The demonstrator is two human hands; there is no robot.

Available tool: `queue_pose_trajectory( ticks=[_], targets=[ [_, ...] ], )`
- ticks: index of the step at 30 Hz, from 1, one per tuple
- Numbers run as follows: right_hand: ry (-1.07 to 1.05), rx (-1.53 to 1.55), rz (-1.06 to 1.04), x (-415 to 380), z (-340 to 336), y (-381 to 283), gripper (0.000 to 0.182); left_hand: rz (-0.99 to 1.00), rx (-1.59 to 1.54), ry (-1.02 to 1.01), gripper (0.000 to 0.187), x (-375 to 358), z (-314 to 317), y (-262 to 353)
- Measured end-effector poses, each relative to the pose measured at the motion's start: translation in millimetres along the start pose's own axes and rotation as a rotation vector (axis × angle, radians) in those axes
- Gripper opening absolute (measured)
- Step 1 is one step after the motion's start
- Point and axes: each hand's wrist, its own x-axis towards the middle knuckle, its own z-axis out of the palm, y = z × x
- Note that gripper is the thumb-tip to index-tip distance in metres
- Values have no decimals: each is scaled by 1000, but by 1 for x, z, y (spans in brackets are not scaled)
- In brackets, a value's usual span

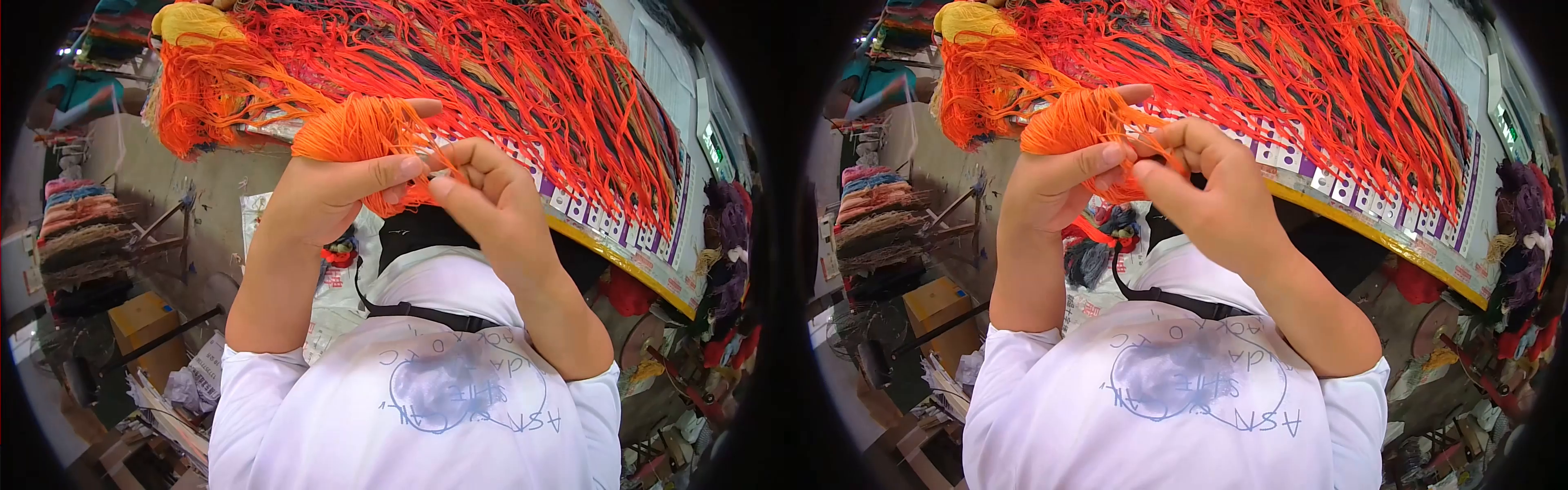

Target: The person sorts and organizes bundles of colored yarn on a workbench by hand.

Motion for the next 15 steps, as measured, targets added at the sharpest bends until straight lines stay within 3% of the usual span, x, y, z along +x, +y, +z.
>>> queue_pose_trajectory(
  ticks=[4,15],
  targets=[
    [-42,-262,35,-1,-3,-1,11,-12,2,-4,54,1,-2,0],
    [-60,61,-1,-6,-2,-2,8,35,38,-43,71,-2,-4,-1]
  ],
)
